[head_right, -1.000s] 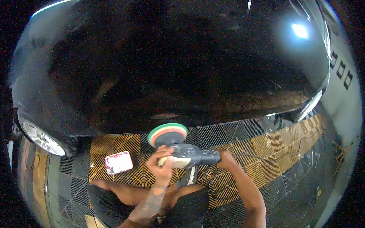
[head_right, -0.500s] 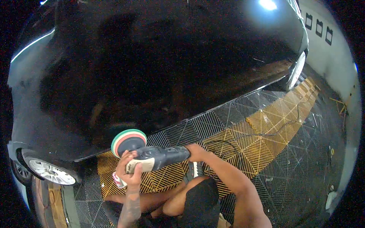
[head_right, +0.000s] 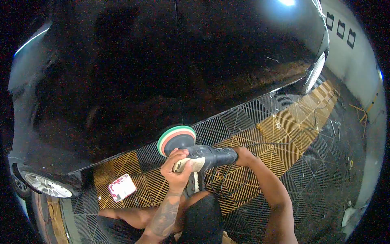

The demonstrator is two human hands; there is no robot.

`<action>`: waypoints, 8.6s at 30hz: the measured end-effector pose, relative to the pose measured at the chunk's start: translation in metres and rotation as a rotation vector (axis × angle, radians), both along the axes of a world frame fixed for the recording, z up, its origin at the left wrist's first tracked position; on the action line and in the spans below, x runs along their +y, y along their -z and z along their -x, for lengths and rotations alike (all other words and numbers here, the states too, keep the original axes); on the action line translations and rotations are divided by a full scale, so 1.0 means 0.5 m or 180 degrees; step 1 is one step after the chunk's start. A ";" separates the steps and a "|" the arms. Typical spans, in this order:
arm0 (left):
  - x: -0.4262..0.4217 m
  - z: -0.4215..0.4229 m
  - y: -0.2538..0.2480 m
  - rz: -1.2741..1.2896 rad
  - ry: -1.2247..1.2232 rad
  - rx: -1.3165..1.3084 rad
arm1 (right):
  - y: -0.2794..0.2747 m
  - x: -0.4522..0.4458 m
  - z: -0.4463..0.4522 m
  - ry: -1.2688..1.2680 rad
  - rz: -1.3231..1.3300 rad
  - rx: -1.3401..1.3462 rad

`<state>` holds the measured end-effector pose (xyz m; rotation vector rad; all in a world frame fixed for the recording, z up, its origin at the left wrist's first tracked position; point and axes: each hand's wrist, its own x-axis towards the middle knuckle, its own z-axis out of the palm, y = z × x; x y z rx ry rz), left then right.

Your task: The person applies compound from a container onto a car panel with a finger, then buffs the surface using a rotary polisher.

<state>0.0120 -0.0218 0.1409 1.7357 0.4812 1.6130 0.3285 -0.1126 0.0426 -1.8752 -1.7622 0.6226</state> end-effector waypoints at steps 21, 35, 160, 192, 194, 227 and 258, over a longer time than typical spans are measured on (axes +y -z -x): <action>-0.004 -0.046 0.040 0.0288 0.0165 -0.0179 | 0.020 -0.048 -0.056 0.0158 0.0370 -0.0130; -0.001 0.099 0.055 0.0308 -0.0374 -0.0191 | 0.028 0.048 0.054 -0.0177 0.0293 -0.0443; -0.011 0.036 -0.034 -0.0470 -0.0488 0.0508 | 0.141 0.126 0.074 -0.0436 -0.0083 0.0424; -0.016 -0.040 -0.182 -0.0774 -0.0486 0.0901 | 0.149 0.149 0.149 -0.0304 0.0628 0.1474; -0.017 -0.042 -0.187 -0.0790 -0.0518 0.0901 | 0.222 0.160 0.149 -0.0492 -0.0027 0.2080; 0.065 -0.002 -0.425 -0.2501 0.0766 0.0684 | -0.080 0.155 0.353 -0.0241 -0.0655 0.2600; 0.081 0.239 -0.562 -0.1849 -0.0025 0.0435 | -0.179 0.186 0.585 -0.0282 -0.1064 0.2105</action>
